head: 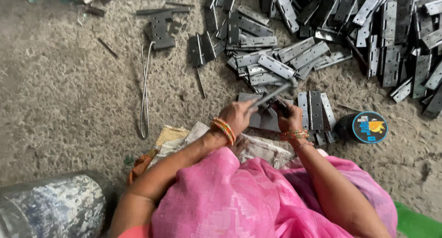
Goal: The person sits on the floor and assembles metal hinges by inserting pins into the knuckles using a metal rod and a hammer. They repeatedly pick up hinge parts, align them on a metal block, and strike the pin to secure the assembly.
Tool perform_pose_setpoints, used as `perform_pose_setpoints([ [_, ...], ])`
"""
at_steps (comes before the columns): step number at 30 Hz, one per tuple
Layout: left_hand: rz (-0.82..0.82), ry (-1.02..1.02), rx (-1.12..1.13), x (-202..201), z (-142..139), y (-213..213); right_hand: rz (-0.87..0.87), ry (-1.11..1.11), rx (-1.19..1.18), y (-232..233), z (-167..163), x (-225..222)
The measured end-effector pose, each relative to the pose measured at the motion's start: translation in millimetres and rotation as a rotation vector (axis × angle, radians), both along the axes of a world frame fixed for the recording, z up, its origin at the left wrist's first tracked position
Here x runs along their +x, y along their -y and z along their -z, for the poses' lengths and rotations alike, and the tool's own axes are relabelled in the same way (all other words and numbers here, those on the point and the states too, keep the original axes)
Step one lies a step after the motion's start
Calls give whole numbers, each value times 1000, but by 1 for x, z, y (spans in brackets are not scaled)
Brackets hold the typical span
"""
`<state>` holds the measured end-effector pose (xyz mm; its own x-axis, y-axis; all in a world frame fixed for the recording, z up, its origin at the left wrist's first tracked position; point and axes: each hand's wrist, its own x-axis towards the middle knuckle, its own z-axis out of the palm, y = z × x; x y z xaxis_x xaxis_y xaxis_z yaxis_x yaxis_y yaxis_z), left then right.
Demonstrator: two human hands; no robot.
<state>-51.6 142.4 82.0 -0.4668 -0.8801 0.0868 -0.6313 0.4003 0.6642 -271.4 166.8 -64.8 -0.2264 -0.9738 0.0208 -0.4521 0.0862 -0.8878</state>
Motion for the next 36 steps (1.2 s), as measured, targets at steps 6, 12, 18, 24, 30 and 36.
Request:
perform_pose_setpoints([
  [6,-129,-428,-442,4,-55,13,-40,166,-115,2,5,-3],
  [12,2,-43,-407,5,-17,-6,-33,67,-123,2,2,1],
  [18,-117,82,185,2,7,12,-7,29,-35,-2,2,-2],
  [24,-172,-497,-478,10,-46,17,-18,152,-109,0,10,-6],
  [30,50,190,-162,10,-13,-5,-41,130,-177,0,8,-3],
  [36,-101,-97,-35,7,8,5,-15,39,-29,-1,8,-6],
])
